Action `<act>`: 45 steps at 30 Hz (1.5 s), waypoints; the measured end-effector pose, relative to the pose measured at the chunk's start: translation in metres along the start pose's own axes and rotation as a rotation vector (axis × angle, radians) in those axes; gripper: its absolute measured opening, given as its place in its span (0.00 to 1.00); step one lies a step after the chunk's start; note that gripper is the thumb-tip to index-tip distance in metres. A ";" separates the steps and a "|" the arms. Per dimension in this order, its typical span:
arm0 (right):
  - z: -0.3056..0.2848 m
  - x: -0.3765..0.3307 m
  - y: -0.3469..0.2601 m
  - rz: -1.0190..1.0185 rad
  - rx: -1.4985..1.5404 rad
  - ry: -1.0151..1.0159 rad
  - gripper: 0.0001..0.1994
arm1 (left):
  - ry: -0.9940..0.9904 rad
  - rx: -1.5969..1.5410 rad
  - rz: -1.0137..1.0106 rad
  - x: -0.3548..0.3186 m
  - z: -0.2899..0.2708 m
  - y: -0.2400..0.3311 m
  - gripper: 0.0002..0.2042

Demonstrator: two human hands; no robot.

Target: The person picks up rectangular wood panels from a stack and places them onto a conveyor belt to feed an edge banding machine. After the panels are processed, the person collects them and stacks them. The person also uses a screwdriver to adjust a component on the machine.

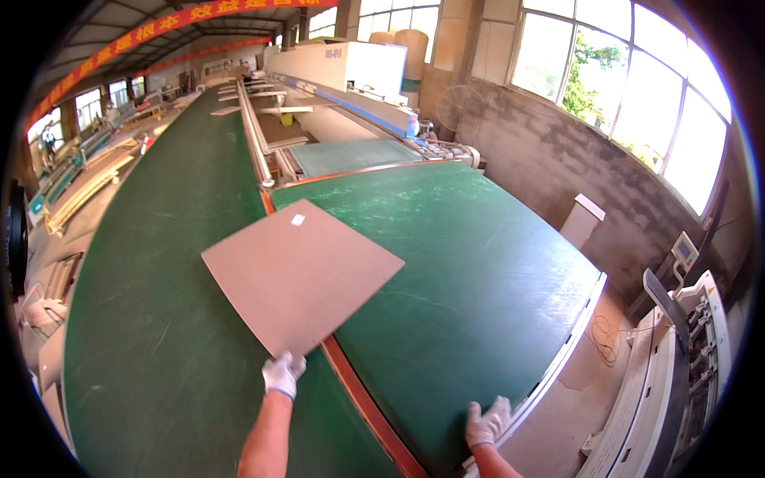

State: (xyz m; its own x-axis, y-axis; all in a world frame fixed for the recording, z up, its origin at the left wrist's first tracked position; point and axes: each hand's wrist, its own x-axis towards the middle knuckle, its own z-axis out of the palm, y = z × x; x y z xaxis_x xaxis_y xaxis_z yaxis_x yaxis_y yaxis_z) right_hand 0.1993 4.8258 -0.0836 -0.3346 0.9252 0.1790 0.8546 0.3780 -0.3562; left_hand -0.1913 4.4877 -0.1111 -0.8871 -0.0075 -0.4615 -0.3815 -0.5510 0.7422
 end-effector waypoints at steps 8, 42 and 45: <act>-0.058 -0.082 -0.134 -0.961 0.454 -0.171 0.40 | 0.096 -0.094 -0.091 -0.390 -0.228 -0.011 0.14; -0.177 -1.279 -0.330 -1.597 0.653 -1.411 0.32 | 1.563 -0.256 0.269 -1.056 -1.115 0.131 0.17; -0.222 -1.385 -0.372 -1.479 0.182 -1.856 0.48 | 1.657 -0.278 0.209 -1.063 -1.188 0.164 0.17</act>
State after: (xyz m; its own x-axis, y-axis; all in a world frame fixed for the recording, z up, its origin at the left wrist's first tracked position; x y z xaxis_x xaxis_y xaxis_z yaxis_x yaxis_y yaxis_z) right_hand 0.4334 3.3965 0.0044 -0.3962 -0.8460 -0.3567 -0.1848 0.4541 -0.8716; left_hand 0.9976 3.4139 -0.0761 0.3613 -0.7972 -0.4836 -0.0876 -0.5454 0.8336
